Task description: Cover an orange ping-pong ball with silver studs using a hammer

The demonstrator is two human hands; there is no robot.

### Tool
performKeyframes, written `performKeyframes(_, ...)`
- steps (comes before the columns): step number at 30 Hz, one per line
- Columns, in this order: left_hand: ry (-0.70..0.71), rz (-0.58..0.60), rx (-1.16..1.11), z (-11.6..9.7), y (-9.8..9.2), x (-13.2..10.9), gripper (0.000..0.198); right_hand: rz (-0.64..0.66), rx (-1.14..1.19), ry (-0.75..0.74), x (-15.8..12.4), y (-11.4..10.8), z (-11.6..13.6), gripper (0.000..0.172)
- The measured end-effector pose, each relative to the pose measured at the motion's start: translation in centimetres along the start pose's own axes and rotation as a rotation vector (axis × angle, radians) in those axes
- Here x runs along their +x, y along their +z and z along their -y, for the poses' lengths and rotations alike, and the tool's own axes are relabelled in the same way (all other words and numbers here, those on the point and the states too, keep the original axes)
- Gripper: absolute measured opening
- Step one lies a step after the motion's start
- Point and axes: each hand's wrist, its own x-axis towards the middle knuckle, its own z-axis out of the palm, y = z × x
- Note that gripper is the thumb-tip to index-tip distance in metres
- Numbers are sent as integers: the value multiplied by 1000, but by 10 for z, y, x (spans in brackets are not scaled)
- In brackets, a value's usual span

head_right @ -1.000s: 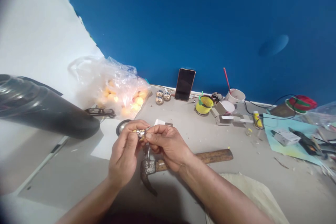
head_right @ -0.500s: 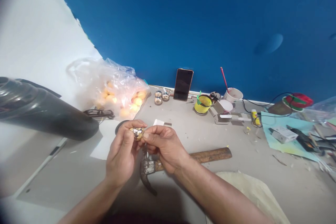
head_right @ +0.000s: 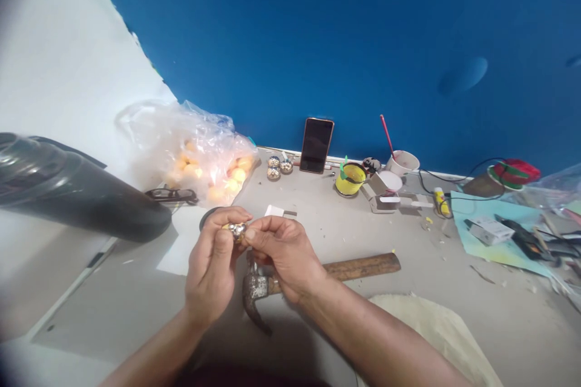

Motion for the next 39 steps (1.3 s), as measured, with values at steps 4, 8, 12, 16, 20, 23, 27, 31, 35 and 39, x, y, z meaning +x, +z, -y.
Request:
performKeyframes(4, 114, 11, 79, -3, 1, 0, 26, -67, -99, -45, -1, 3, 1, 38)
performKeyframes(8, 65, -8, 70, -4, 0, -2, 28, -83, -210, -69, 0, 2, 2, 34)
performKeyframes(12, -135, 45, -88, -2, -1, -1, 35, -50, -425, -194, -1, 0, 5, 25)
performKeyframes(16, -315, 82, -279, -4, 1, 5, 36, -30, -586, -257, 0, -6, 9, 26)
performKeyframes(20, -424, 116, -500, -8, 4, 10, 36, 28, -593, -234, 6, -19, 17, 37)
performKeyframes(23, -475, 171, -603, -8, 4, 12, 41, -7, -633, -283, 9, -27, 23, 41)
performKeyframes(27, -503, 259, -623, -8, 3, 12, 33, -2, -704, -356, 9, -29, 29, 38)
performKeyframes(31, -522, 294, -581, -8, 5, 12, 25, 24, -760, -381, 7, -27, 31, 32)
performKeyframes(35, -547, 309, -593, -5, 5, 15, 30, -7, -828, -362, 8, -28, 31, 30)
performKeyframes(39, -581, 333, -655, -2, 3, 20, 52, -33, -821, -376, 13, -33, 31, 26)
